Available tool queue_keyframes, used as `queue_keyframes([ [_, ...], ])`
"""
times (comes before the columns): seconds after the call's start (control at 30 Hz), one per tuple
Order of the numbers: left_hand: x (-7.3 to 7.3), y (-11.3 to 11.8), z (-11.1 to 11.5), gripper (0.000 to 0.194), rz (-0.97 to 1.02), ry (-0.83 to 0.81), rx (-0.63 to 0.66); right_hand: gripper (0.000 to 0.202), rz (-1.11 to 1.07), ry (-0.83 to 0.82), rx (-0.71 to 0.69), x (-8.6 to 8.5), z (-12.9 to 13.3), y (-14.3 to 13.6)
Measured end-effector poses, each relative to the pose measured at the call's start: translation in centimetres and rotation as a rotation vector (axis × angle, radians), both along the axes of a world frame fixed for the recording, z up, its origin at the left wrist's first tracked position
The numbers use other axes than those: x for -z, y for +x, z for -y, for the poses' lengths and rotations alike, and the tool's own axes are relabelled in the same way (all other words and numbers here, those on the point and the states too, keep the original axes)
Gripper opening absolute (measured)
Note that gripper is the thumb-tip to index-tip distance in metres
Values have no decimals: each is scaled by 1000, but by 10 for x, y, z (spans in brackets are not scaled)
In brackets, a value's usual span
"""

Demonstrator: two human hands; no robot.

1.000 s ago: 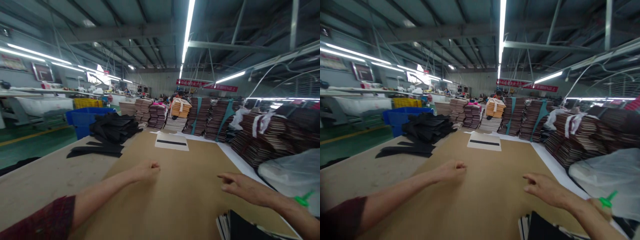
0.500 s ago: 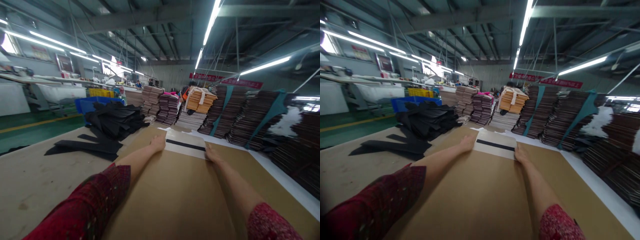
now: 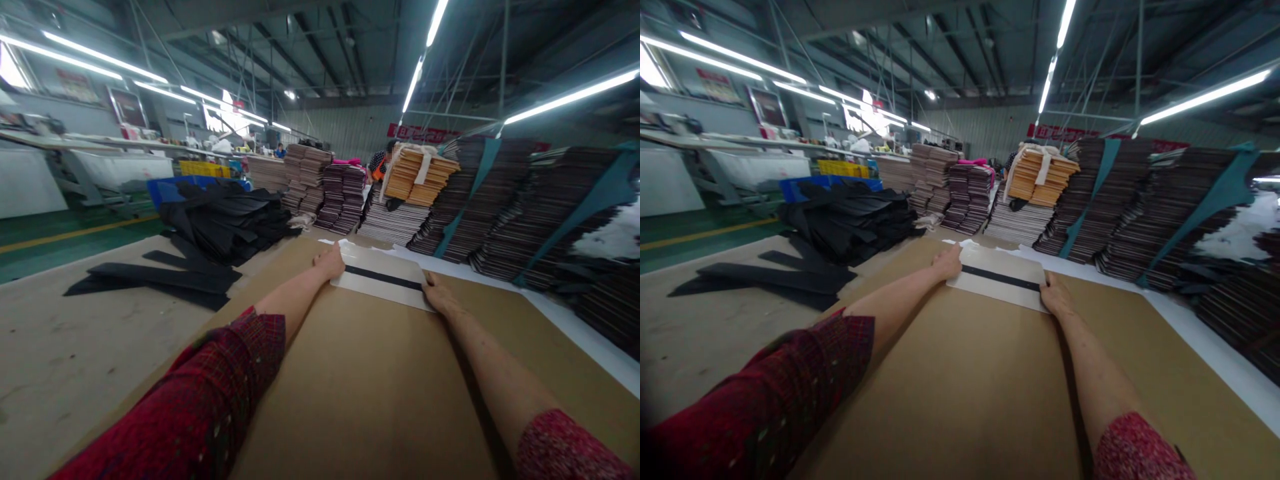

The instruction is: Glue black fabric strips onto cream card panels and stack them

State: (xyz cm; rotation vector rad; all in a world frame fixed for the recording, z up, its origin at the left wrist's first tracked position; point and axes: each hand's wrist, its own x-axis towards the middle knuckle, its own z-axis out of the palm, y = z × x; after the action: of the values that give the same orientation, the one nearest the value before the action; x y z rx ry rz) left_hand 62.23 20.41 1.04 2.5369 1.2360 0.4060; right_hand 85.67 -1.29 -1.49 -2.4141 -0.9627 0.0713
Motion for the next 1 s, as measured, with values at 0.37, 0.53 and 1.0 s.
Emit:
queue_keyframes([
  [0.37, -7, -22, 15, 44, 47, -7, -42, 57, -17, 5, 10, -2, 15, -24],
  [0.53, -10, -63, 36, 42, 34, -36, -40, 59, -17, -4, -4, -7, 41, -68],
  [1.0, -19, -276, 174, 41, -15, -57, 52, 59, -34, -103, -93, -15, 192, -276],
])
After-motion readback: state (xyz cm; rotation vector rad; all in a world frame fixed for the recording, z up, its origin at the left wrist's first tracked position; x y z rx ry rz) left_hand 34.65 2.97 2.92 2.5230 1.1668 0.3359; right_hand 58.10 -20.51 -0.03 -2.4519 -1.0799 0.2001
